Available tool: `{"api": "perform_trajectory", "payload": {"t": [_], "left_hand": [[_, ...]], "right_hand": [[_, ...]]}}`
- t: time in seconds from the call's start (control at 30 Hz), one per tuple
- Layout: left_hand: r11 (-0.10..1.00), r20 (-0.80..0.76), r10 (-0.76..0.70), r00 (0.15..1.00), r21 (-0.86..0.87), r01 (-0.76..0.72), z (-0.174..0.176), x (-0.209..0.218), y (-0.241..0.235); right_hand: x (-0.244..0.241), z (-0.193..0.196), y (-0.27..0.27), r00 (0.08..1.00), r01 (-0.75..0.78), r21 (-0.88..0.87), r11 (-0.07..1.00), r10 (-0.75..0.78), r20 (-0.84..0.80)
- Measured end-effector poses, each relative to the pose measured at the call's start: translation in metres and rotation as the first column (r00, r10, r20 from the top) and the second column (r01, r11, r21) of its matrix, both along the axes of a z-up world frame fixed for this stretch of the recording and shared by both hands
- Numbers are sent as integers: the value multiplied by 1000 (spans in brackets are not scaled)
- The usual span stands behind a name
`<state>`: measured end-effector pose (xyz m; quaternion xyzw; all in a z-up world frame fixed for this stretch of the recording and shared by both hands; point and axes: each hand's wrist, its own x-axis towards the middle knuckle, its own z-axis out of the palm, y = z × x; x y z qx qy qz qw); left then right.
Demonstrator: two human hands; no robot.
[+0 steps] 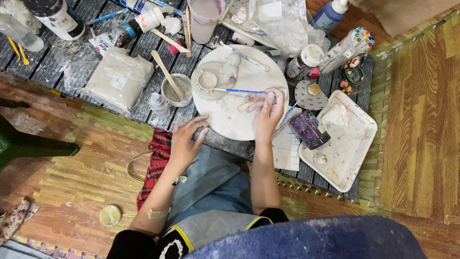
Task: The person shapes a small piece of clay into a ring and attaches it to a clay figurine on a rotating wheel. They use a brush to apply liquid to the clay and smooth the surfaces with their fingers.
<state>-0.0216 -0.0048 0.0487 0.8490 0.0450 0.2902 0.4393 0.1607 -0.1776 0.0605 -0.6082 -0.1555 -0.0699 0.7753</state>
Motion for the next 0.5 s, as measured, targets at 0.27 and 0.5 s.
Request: {"api": "perform_trajectory", "payload": {"t": [0.27, 0.5], "left_hand": [[1000, 6, -24, 1000, 7, 24, -3, 0, 0], [999, 0, -29, 1000, 13, 29, -3, -1, 0]], "right_hand": [[3, -1, -10, 1000, -25, 37, 999, 25, -4], [5, -11, -10, 999, -4, -6, 1000, 4, 35]]}}
